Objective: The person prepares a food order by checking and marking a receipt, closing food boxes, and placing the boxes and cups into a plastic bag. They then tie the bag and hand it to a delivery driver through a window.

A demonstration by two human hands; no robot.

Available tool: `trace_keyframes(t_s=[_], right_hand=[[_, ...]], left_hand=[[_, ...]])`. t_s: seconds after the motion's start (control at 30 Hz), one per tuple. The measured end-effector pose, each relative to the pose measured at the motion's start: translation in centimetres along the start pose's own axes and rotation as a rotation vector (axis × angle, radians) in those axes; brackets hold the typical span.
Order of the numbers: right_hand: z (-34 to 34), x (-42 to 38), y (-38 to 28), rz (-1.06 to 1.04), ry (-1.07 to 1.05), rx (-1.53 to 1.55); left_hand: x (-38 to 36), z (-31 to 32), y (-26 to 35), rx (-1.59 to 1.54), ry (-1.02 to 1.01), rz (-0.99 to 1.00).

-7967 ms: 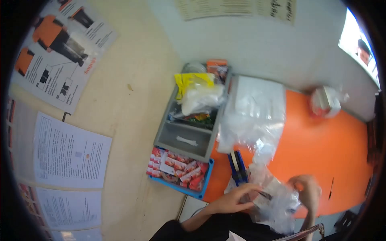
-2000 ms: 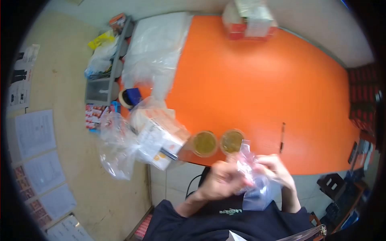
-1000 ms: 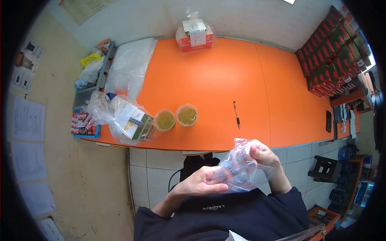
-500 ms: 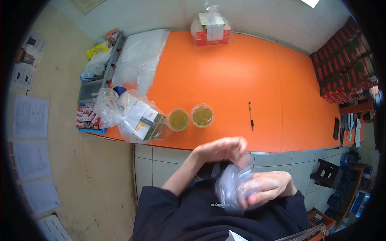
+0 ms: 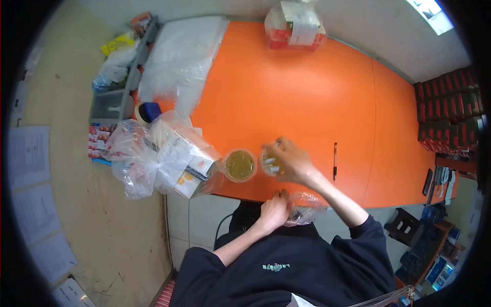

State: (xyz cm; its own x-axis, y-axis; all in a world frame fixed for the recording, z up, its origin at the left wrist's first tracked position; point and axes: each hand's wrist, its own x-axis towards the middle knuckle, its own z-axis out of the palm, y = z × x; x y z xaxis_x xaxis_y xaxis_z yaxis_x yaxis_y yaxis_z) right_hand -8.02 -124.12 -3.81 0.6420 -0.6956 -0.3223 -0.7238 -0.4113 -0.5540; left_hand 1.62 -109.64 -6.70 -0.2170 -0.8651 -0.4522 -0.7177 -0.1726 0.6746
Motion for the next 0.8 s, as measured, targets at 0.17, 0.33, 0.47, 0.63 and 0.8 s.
trace_keyframes(t_s=[0.17, 0.33, 0.47, 0.63, 0.8], right_hand=[[-10.3, -4.1, -1.2, 0.125, 0.316, 0.057], [-16.7, -11.5, -2.3, 0.065, 0.228, 0.186], [-9.9, -13.1, 0.9, 0.264, 0.287, 0.790], [0.0, -10.6, 3.1, 0.437, 0.404, 0.398], [2.5, -11.4, 4.1, 0.287, 0.481, 0.341]], left_hand=[[2.5, -2.7, -1.0, -0.211, 0.047, 0.011], [3.9, -5.6, 2.5, -0.381, 0.076, 0.061], [4.4, -5.4, 4.3, -0.517, 0.119, 0.146], [6.3, -1.5, 2.1, -0.687, 0.151, -0.050], [6.3, -2.6, 1.9, -0.291, 0.275, -0.033]])
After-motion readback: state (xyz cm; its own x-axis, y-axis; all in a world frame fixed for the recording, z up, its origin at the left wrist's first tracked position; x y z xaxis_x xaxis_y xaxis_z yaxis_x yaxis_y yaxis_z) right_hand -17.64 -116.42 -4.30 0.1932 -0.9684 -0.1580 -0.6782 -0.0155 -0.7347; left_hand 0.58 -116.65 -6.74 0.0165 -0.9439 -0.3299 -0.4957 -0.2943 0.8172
